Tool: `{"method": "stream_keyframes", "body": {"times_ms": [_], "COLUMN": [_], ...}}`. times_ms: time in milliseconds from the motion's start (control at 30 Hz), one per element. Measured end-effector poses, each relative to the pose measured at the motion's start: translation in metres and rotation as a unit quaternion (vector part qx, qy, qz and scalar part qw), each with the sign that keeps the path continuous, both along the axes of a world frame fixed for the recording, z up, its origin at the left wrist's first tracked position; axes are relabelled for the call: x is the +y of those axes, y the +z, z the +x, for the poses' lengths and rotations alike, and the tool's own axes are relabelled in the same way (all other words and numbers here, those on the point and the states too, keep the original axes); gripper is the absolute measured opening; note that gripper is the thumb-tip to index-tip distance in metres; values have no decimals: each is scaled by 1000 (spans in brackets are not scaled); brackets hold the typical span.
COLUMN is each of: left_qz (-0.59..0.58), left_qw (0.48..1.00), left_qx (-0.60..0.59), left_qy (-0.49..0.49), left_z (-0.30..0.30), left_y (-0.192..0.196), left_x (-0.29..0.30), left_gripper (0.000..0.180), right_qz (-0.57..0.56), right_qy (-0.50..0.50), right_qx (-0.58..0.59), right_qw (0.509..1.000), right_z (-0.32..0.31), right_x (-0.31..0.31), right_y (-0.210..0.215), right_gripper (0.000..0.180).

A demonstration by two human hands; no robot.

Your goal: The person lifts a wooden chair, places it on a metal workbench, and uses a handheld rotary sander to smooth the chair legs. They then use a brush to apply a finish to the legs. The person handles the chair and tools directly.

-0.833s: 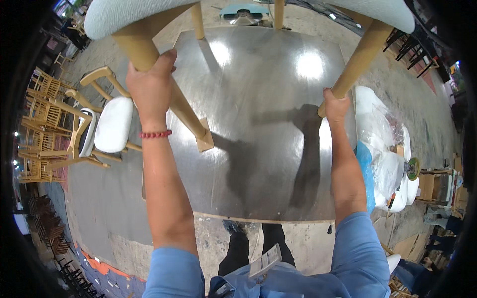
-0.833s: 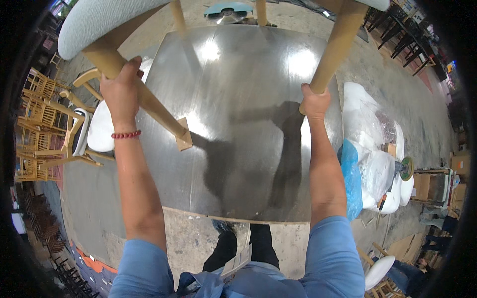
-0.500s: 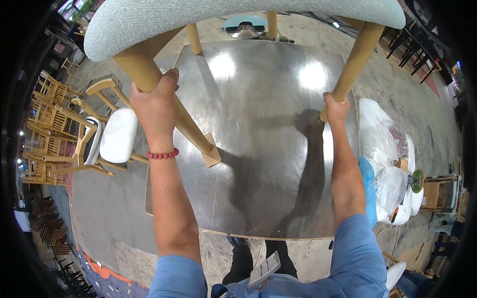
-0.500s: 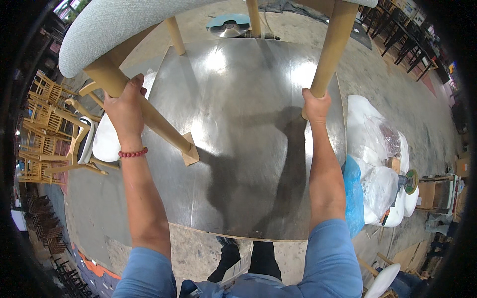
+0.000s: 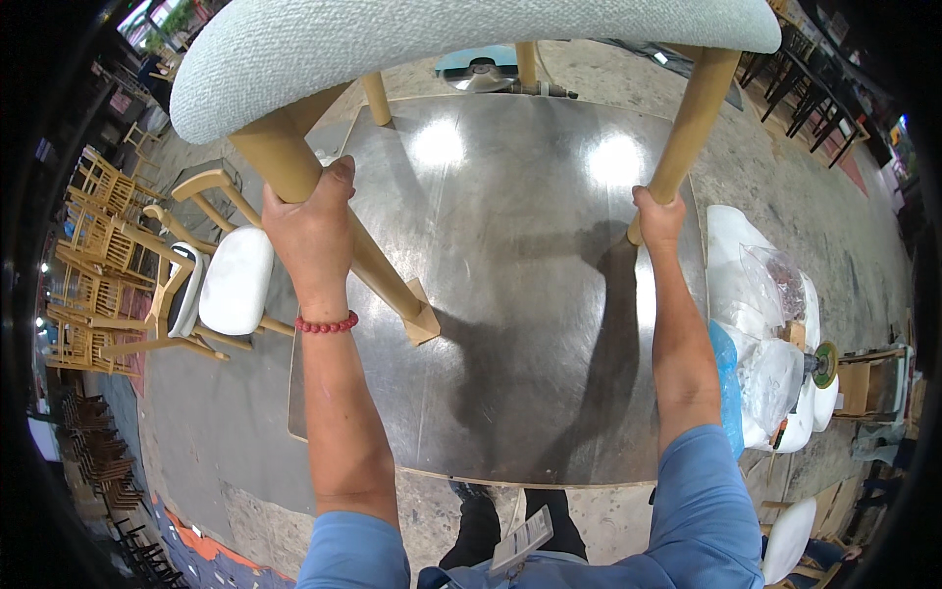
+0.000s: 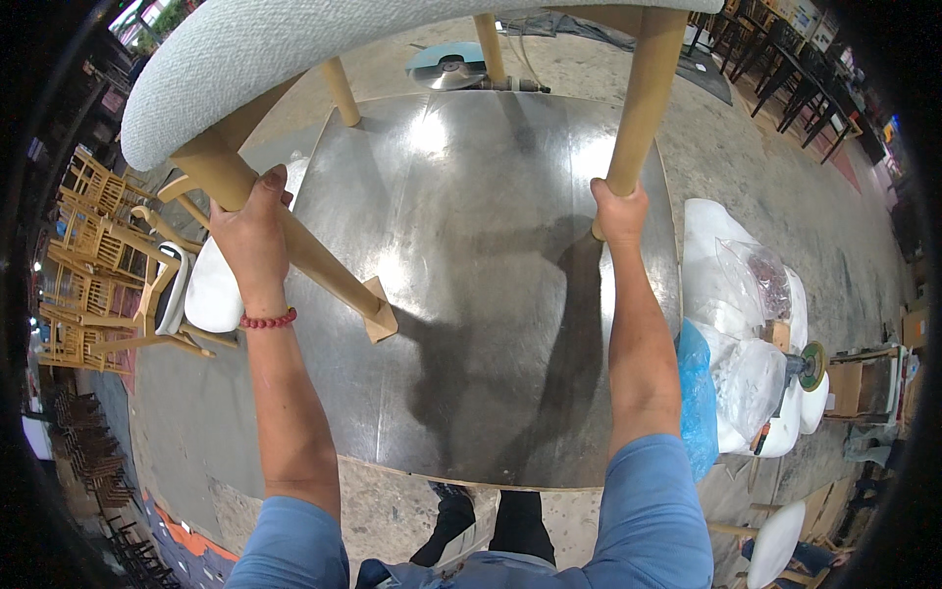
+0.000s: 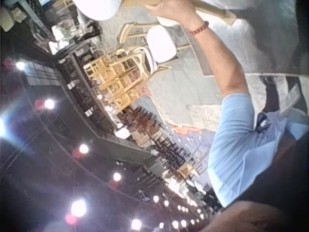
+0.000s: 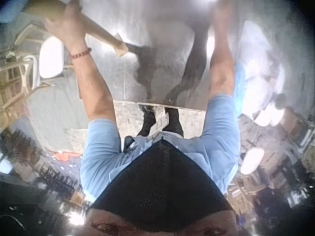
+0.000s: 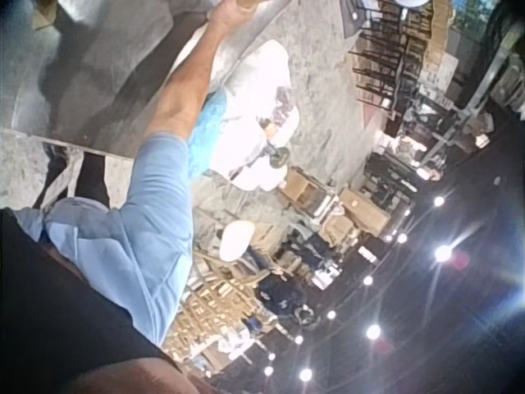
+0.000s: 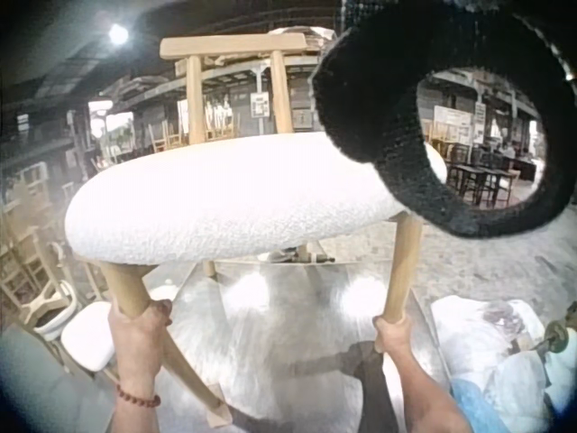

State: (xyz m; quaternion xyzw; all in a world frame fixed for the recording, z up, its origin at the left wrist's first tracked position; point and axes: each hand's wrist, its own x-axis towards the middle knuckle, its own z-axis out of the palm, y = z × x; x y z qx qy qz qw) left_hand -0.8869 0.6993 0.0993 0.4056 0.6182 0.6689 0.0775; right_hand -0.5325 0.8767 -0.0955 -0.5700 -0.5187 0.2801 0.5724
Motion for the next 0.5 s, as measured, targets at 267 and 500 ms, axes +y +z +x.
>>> {"method": "stream_keyframes", "body": {"times_ms": [267,500], "left_qz": [-3,5], "left_qw": [1000,1000], "left_qx": [-14,2], "left_qy": [-4,11], "left_z": [3,-1], "left_y": [2,-3], "left_x": [0,3], "left_gripper": [22,24], "right_qz": [-6,-24], "right_qy": [3,5], "right_qx": [9,-19], "right_qw": [1000,1000], "right_z": [-2,-6], "right_x": [4,10], "right_y": [4,7], "right_gripper": [29,32]}}
